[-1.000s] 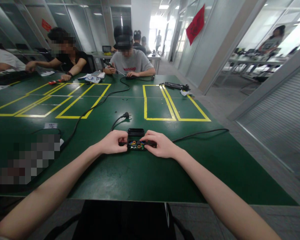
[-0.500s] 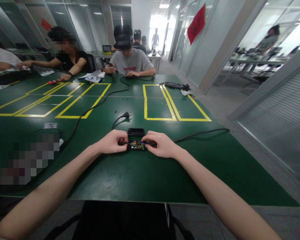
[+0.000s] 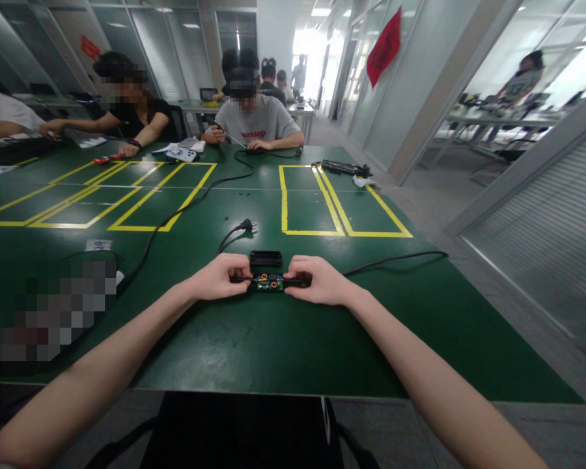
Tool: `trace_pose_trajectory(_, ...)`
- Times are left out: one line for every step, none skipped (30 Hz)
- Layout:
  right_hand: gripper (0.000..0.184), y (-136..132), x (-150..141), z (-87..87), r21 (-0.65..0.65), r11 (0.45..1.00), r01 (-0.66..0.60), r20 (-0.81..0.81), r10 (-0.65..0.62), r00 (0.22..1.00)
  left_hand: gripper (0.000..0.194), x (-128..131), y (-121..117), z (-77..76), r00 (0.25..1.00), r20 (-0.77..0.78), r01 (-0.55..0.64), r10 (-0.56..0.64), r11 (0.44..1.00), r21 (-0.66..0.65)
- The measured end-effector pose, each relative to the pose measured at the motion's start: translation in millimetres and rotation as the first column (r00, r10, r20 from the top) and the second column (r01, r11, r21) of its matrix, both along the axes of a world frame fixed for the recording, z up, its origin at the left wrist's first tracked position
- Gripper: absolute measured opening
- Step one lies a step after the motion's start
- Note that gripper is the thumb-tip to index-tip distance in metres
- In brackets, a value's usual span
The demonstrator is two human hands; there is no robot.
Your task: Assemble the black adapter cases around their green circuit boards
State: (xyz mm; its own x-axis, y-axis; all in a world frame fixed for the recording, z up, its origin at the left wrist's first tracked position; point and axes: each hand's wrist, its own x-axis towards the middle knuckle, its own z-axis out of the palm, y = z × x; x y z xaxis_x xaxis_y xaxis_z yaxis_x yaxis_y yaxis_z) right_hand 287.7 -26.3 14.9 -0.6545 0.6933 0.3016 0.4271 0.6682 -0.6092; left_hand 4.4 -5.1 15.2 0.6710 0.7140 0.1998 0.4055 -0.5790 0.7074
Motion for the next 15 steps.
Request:
trace_pose_trajectory(0.019,0.3,0.7,0.0,-0.017,1.000,-0.006,0.007,0.006,1.000,0.009,-0.3,0.2,0.2,1.000,-0.002,0.006,-0.006,1.000,0.008)
trace_pose_trajectory(0.021,0.7,1.3,-0.3,-0.036,0.999,-0.006,0.013,0.006,1.000,0.010,-0.7,0.3,0.4,1.000,-0.005,0.011,-0.011,1.000,0.017)
trace_pose_trajectory(0.023,1.2,1.8,-0.7,-0.051,0.999,-0.004,0.015,0.004,1.000,0.011,-1.0,0.4,0.8,1.000,-0.009,0.014,-0.014,1.000,0.026)
trace_pose_trajectory(0.025,1.6,2.2,-1.2,-0.063,0.998,-0.003,0.015,0.004,1.000,0.012,-1.3,0.4,1.1,1.000,-0.014,0.018,-0.017,0.999,0.036)
trace_pose_trajectory(0.027,2.0,2.4,-1.6,-0.071,0.997,-0.003,0.011,0.004,1.000,0.013,-1.5,0.4,1.6,1.000,-0.018,0.020,-0.019,0.999,0.047)
trace_pose_trajectory(0.029,2.3,2.4,-1.9,-0.076,0.997,-0.005,0.007,0.006,1.000,0.013,-1.6,0.3,2.1,0.999,-0.020,0.026,-0.025,0.998,0.058)
trace_pose_trajectory(0.031,2.4,2.4,-2.1,-0.078,0.997,-0.010,0.002,0.010,1.000,0.013,-1.5,0.2,2.7,0.999,-0.021,0.033,-0.031,0.997,0.069)
trace_pose_trajectory(0.032,2.5,2.4,-2.1,-0.077,0.997,-0.015,-0.003,0.015,1.000,0.013,-1.3,0.0,3.3,0.999,-0.021,0.041,-0.039,0.996,0.076)
trace_pose_trajectory(0.033,2.4,2.3,-2.0,-0.073,0.997,-0.020,-0.006,0.019,1.000,0.013,-1.1,-0.1,3.9,0.999,-0.021,0.046,-0.044,0.996,0.082)
trace_pose_trajectory(0.033,2.2,2.2,-2.0,-0.067,0.997,-0.023,-0.004,0.022,1.000,0.013,-0.8,-0.3,4.4,0.999,-0.024,0.051,-0.049,0.995,0.085)
trace_pose_trajectory(0.032,2.1,2.1,-2.0,-0.059,0.998,-0.025,0.003,0.025,1.000,0.013,-0.5,-0.3,4.7,0.998,-0.031,0.053,-0.050,0.995,0.087)
trace_pose_trajectory(0.031,1.9,1.9,-2.2,-0.048,0.999,-0.025,0.012,0.026,1.000,0.012,-0.4,-0.3,4.9,0.998,-0.040,0.051,-0.048,0.995,0.088)
trace_pose_trajectory(0.030,1.9,1.6,-2.6,-0.033,0.999,-0.023,0.021,0.024,0.999,0.012,-0.3,-0.2,4.8,0.998,-0.047,0.046,-0.042,0.995,0.093)
trace_pose_trajectory(0.028,1.9,1.2,-3.3,-0.018,1.000,-0.020,0.028,0.020,0.999,0.012,-0.4,0.0,4.6,0.998,-0.054,0.040,-0.034,0.994,0.102)
trace_pose_trajectory(0.027,2.1,0.7,-4.3,0.000,1.000,-0.016,0.031,0.016,0.999,0.012,-0.6,0.2,4.4,0.998,-0.059,0.034,-0.027,0.993,0.115)
